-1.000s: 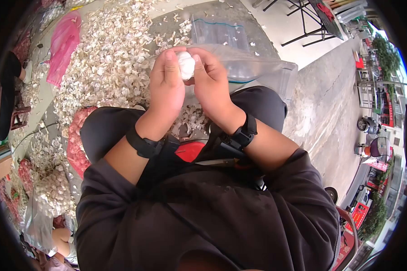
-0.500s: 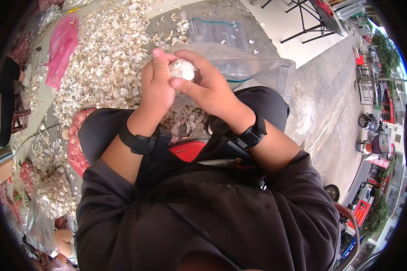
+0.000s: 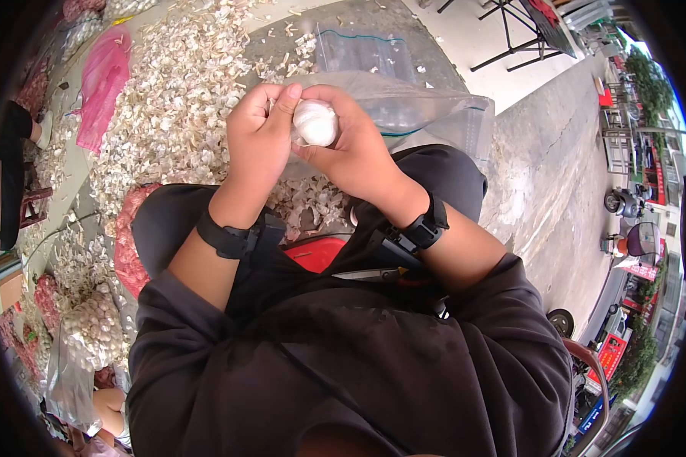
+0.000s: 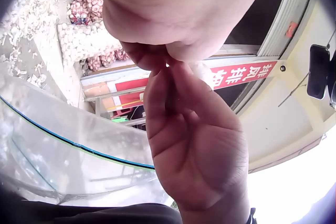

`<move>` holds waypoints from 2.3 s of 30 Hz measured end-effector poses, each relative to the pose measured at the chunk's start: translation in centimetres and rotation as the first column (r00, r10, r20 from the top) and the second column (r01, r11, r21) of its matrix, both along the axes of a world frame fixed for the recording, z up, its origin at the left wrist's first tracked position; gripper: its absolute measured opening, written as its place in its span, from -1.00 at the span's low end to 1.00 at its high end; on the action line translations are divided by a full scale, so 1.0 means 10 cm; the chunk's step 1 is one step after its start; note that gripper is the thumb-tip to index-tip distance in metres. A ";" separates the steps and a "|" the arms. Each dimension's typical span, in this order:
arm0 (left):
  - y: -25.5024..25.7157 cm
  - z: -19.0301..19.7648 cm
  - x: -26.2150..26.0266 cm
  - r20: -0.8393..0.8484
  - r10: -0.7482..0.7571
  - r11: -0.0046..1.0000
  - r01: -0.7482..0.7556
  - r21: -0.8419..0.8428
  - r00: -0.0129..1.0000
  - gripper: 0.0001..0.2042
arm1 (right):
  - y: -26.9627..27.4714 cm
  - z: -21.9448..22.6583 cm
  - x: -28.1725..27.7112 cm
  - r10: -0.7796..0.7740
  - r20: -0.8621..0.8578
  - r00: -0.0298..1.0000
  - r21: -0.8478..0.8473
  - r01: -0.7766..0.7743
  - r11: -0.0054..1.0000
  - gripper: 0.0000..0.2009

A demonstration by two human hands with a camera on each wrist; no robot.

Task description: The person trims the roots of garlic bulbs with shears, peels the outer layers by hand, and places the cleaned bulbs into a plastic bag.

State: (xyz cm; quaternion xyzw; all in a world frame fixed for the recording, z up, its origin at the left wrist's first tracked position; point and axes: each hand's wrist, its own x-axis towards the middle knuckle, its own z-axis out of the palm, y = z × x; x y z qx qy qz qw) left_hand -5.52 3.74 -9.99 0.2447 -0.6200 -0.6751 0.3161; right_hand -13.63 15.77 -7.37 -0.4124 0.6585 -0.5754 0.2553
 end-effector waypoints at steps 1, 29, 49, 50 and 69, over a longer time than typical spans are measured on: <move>0.04 0.02 0.00 -0.046 -0.027 1.000 0.028 0.015 0.999 -0.77 | 0.00 0.02 0.01 -0.025 0.017 1.000 0.008 0.025 1.000 -0.39; 0.16 -0.05 -0.07 0.133 -0.037 0.629 0.127 -0.767 0.990 -0.21 | 0.29 0.47 0.02 -0.129 0.193 0.973 -0.361 0.192 0.913 -0.59; 0.31 -0.37 -0.60 0.255 -0.287 0.682 0.384 -0.622 0.923 -0.77 | 0.41 0.48 0.03 -0.288 -0.111 0.951 -0.321 0.240 0.916 -0.62; 0.26 -0.36 -0.59 0.210 -0.229 0.713 0.310 -0.629 0.951 -0.79 | 0.45 0.44 0.00 -0.362 -0.128 0.923 -0.346 0.300 0.889 -0.62; -0.20 -0.15 -0.31 0.085 0.175 0.984 -0.173 -0.036 0.981 -0.75 | 0.59 0.34 -0.62 -0.183 0.979 0.085 0.163 0.197 0.967 -0.61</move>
